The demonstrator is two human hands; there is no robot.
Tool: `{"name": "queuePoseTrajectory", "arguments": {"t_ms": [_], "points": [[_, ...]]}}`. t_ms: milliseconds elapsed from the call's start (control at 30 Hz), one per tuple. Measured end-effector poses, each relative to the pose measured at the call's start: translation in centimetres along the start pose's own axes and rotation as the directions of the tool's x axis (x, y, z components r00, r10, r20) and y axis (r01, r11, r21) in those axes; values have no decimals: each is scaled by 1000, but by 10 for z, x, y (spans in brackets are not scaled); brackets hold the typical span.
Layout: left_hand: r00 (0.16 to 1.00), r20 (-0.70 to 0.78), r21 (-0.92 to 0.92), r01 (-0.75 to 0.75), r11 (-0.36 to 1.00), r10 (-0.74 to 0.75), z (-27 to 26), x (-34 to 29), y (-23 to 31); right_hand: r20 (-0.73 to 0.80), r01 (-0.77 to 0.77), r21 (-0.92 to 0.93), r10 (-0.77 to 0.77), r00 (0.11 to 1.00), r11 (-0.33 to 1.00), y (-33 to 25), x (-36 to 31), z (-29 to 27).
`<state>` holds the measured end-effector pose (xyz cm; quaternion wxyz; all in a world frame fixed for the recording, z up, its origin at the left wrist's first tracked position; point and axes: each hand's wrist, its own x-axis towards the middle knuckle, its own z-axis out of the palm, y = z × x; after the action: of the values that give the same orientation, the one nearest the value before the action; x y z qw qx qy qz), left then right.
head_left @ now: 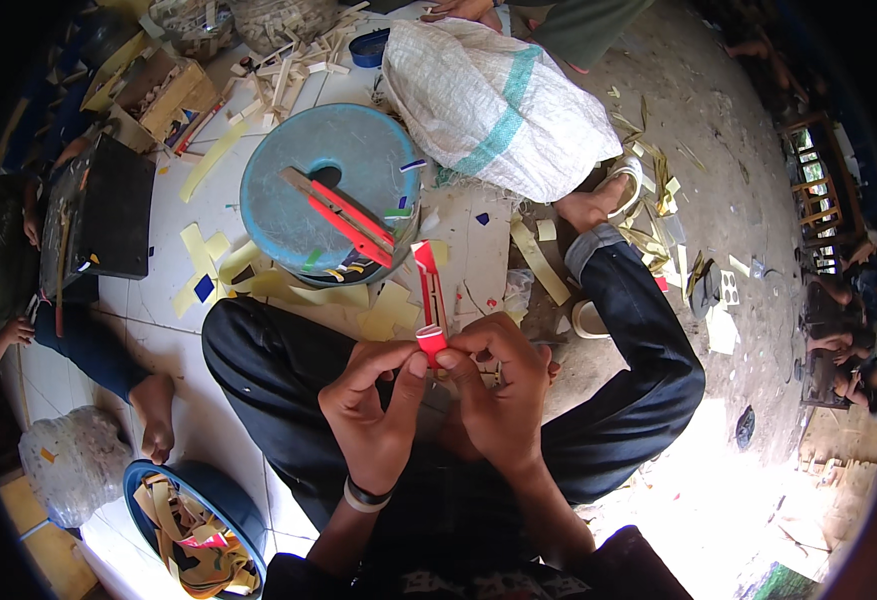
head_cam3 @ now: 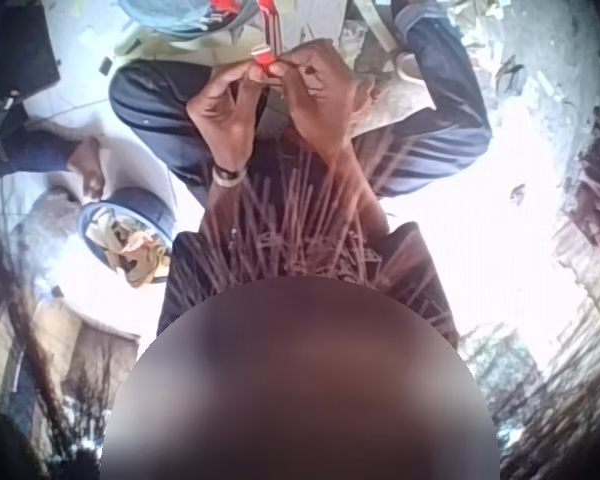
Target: The person sits on the floor and uses pink scissors to cut a red printed paper strip into smaller rectangular pieces. They repeatedly fold, cut, and separate the pieces, placing the cut pieces on the floor.
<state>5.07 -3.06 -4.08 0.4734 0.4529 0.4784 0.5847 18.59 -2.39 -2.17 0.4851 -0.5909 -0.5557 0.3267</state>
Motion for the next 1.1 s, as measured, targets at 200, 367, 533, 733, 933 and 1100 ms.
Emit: {"name": "queuePoseTrajectory", "arguments": {"t_ms": [200,367,533,733,933,1100], "points": [[990,68,-111,127,986,-120,-9,8,2,163,1,-45,6,987,999,-6,7,-11],[975,127,-273,211,939,-182,-14,17,1,264,-45,-2,44,963,999,-5,12,-14],[966,96,-353,257,900,-239,-12,21,4,225,-36,31,28,974,999,0,7,-10],[942,132,-197,330,923,-309,-9,24,8,174,-70,76,56,983,995,10,0,-9],[920,231,-51,336,941,-316,-17,32,12,182,-96,96,77,980,991,13,-2,-8],[918,199,-261,386,885,-342,-6,25,9,171,-27,-52,36,985,998,5,-4,-13]]}}
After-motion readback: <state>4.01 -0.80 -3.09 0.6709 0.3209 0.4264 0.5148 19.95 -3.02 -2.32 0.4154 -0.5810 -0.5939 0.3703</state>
